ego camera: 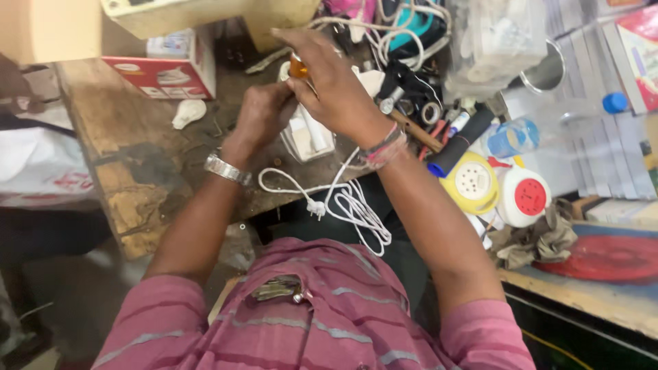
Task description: The person repairs a white electric iron by hand. They strip and twist wires, insert them into the iron's internal terminals, and secure the connections using a hammer and a screwdriver. The person also handles a small metal component and a power cord during the process.
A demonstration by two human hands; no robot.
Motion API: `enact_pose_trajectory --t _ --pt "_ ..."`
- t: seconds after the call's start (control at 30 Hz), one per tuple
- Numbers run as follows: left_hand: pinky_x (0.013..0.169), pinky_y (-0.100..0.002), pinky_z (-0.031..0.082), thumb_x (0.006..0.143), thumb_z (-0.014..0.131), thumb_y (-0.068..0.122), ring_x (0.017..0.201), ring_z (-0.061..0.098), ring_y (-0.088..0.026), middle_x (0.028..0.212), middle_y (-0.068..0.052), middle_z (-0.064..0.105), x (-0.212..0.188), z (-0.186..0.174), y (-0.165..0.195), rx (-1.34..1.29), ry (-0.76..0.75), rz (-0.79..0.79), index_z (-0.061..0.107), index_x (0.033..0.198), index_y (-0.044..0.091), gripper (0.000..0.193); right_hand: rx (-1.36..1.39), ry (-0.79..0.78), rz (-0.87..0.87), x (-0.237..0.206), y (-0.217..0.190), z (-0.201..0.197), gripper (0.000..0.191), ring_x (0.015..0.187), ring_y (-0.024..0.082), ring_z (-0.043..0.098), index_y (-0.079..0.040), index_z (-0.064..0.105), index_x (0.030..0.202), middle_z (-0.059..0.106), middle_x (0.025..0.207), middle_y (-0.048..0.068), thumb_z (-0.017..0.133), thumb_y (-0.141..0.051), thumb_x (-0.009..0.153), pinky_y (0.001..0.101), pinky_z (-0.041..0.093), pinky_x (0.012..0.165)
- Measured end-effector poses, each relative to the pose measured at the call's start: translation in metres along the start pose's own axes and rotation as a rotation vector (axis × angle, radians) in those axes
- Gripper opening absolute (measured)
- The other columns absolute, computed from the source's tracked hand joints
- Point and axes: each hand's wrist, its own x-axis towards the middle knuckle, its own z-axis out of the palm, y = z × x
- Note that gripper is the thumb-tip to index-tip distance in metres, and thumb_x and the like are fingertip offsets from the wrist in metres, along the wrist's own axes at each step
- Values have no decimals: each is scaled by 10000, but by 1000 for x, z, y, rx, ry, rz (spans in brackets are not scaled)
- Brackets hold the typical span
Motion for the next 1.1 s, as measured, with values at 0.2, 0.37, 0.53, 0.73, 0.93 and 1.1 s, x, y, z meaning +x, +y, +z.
enact_pose_trajectory --t 0.2,0.37,0.53,0.73,0.93,1.1 --pt "736 -375 600 910 713 10 892 735 -368 1010 -209 713 -2 7 1 -142 69 25 696 1089 19 180 -174 -183 323 3 -6 1 609 1130 342 652 -213 496 1453 637 1204 121 816 -162 938 442 544 930" --pt "718 -386 572 900 720 22 816 749 -342 944 -197 738 -6 11 6 -72 85 -66 731 1016 21 117 -50 32 -60 9 -8 -8 705 1171 386 595 -144 438 1423 584 1265 174 762 -28 808 453 540 984" --pt "747 -398 564 936 707 4 893 722 -381 942 -235 705 -5 6 2 -94 27 9 723 1103 -25 170 -196 -228 435 7 -6 -5 604 1057 353 638 -214 508 1433 619 1186 125 821 -200 916 467 538 874" --pt "675 -400 545 922 747 33 783 736 -362 874 -235 712 -4 10 0 6 47 -141 727 1016 -17 109 118 -116 40 4 2 3 646 1215 328 626 -158 442 1480 597 1271 120 706 -2 911 426 557 1008" --pt "704 -368 573 877 722 28 789 754 -309 888 -190 729 -6 12 -1 -219 84 -44 680 1011 -11 145 -268 -140 271 6 -4 5 617 1003 324 657 -202 522 1420 627 1118 101 859 -247 904 439 531 797" --pt "686 -405 556 931 722 21 810 737 -373 871 -227 709 -6 15 0 -45 88 -26 709 982 -2 57 31 -99 85 10 -4 0 637 1054 334 649 -191 502 1443 617 1119 119 768 -68 878 421 544 915"
